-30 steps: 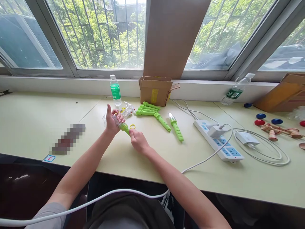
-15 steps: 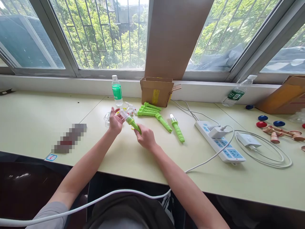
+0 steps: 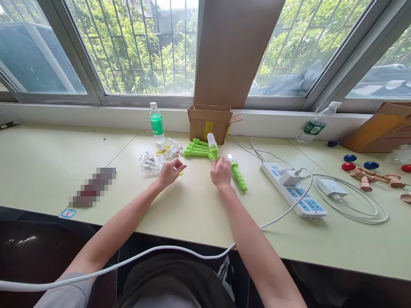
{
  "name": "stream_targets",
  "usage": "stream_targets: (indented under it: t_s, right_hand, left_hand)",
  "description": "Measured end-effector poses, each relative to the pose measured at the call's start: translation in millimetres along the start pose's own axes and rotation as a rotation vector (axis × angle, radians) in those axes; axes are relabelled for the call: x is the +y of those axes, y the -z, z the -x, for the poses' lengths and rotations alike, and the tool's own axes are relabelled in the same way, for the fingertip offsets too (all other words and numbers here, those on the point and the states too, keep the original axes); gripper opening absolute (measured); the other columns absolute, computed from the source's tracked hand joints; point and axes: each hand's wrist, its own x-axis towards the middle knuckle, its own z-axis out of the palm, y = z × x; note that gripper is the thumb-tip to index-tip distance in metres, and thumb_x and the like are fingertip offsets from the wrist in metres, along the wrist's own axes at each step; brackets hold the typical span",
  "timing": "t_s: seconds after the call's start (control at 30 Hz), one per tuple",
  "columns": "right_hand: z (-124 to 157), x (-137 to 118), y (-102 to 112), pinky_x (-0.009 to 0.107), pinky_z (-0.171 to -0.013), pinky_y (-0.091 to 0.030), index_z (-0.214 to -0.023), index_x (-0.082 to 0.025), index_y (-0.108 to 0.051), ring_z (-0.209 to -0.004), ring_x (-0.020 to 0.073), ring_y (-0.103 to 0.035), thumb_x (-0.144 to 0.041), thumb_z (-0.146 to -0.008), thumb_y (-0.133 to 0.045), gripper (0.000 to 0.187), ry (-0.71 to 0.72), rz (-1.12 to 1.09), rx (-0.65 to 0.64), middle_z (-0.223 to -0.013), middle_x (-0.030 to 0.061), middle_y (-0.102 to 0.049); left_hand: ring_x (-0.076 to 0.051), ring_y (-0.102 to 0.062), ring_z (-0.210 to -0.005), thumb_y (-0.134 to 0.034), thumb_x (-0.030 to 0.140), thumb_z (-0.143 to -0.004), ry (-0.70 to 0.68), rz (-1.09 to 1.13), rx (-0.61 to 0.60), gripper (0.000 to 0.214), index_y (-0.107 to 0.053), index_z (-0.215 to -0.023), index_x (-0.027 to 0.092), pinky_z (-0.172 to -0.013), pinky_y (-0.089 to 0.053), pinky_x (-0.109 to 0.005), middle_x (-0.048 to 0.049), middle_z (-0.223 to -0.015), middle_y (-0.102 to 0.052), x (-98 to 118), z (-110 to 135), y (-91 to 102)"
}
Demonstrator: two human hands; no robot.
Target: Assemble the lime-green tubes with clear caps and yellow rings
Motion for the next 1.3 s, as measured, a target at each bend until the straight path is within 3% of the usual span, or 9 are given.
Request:
stream_targets:
  t_s: [0.17,0.33,0.43,0.5,0.6,0.77,0.97,1.1,1.3]
  right_hand:
    - [2.9,-2.8,-3.1,0.046,-0.102,-0.025,-0.109,-0.010,-0.049,-0.117,0.0308,-0.045,-0.031,-0.092,-0.029,0.033,-0.011,0.095,-0.058,-0.115,0.0201,-0.057]
    - [6.2,-8.9,-0.1,0.047,-0.102,-0.022,-0.108,-0.011,-0.049,-0.106,0.0295,-0.053,-0.030,-0.093,-0.028,0.032,-0.040,0.112,-0.119,-0.105,0.0183,-0.062]
    - [9.2,-16.1,6.0,0.046,-0.093,-0.029,-0.108,-0.011,-0.050,-0.092,0.0283,-0.057,-0.033,-0.094,-0.028,0.034,-0.059,0.079,-0.114,-0.092,0.0155,-0.065]
    - [11.7,-22.5,11.1,0.039,-0.079,-0.037,-0.107,-0.013,-0.050,-0.081,0.0272,-0.057,-0.037,-0.094,-0.027,0.036,-0.056,0.010,-0.074,-0.086,0.0134,-0.064]
    - [15.0,-31.1,17.1,0.033,-0.066,-0.036,-0.106,-0.014,-0.050,-0.074,0.0257,-0.055,-0.038,-0.094,-0.025,0.037,-0.035,-0.080,0.017,-0.083,0.0111,-0.063]
    - [17.9,-35.4,18.0,0.030,-0.059,-0.032,-0.107,-0.015,-0.050,-0.069,0.0231,-0.053,-0.038,-0.094,-0.028,0.035,-0.047,-0.121,-0.015,-0.081,0.0087,-0.063]
    - [25.6,-40.4,10.5,0.029,-0.057,-0.029,-0.112,-0.014,-0.049,-0.073,0.0229,-0.056,-0.035,-0.094,-0.030,0.033,-0.005,0.005,-0.105,-0.090,0.0109,-0.065]
    - [31.8,-47.5,6.9,0.027,-0.057,-0.029,-0.114,-0.015,-0.049,-0.076,0.0218,-0.057,-0.033,-0.094,-0.033,0.031,0.087,0.062,-0.152,-0.099,0.0111,-0.064]
    - [32.2,-48.8,8.3,0.027,-0.057,-0.032,-0.117,-0.015,-0.049,-0.075,0.0216,-0.058,-0.034,-0.094,-0.033,0.034,0.054,0.052,-0.159,-0.098,0.0112,-0.064]
  left_hand:
    - [-0.015,-0.058,-0.077,-0.055,0.039,-0.084,-0.108,-0.333,-0.118,0.021,-0.055,-0.080,0.019,-0.063,-0.043,-0.026,-0.0022,-0.084,-0.064,4.1,4.2,1.0]
    - [-0.018,-0.055,-0.097,-0.056,0.034,-0.084,-0.150,-0.459,-0.188,0.020,-0.054,-0.099,0.021,-0.072,-0.045,-0.028,-0.0043,-0.103,-0.059,4.6,7.3,-0.3]
    - [-0.019,-0.053,-0.102,-0.057,0.030,-0.084,-0.153,-0.508,-0.220,0.025,-0.053,-0.107,0.021,-0.079,-0.045,-0.030,-0.0055,-0.110,-0.056,2.4,8.3,-1.4]
    - [-0.020,-0.053,-0.103,-0.057,0.028,-0.083,-0.146,-0.531,-0.238,0.030,-0.051,-0.112,0.021,-0.084,-0.045,-0.031,-0.0061,-0.112,-0.055,0.4,8.7,-1.9]
    - [-0.020,-0.053,-0.103,-0.054,0.022,-0.084,-0.124,-0.570,-0.266,0.032,-0.049,-0.116,0.021,-0.087,-0.044,-0.031,-0.0067,-0.109,-0.056,-2.4,9.2,-2.0]
    - [-0.019,-0.054,-0.100,-0.045,0.016,-0.087,-0.097,-0.629,-0.286,0.031,-0.049,-0.117,0.022,-0.083,-0.044,-0.029,-0.0073,-0.109,-0.056,-5.2,9.5,-1.7]
    - [-0.020,-0.055,-0.098,-0.043,0.010,-0.085,-0.106,-0.710,-0.287,0.031,-0.053,-0.113,0.020,-0.081,-0.043,-0.030,-0.0078,-0.104,-0.059,-4.4,6.8,-0.6]
    - [-0.020,-0.055,-0.097,-0.042,0.015,-0.088,-0.083,-0.724,-0.313,0.021,-0.060,-0.098,0.017,-0.082,-0.042,-0.031,-0.0086,-0.101,-0.060,-4.1,4.9,0.0]
    - [-0.020,-0.055,-0.096,-0.042,0.018,-0.088,-0.093,-0.725,-0.282,0.018,-0.060,-0.092,0.016,-0.080,-0.044,-0.031,-0.0097,-0.102,-0.059,-4.7,5.1,-1.3]
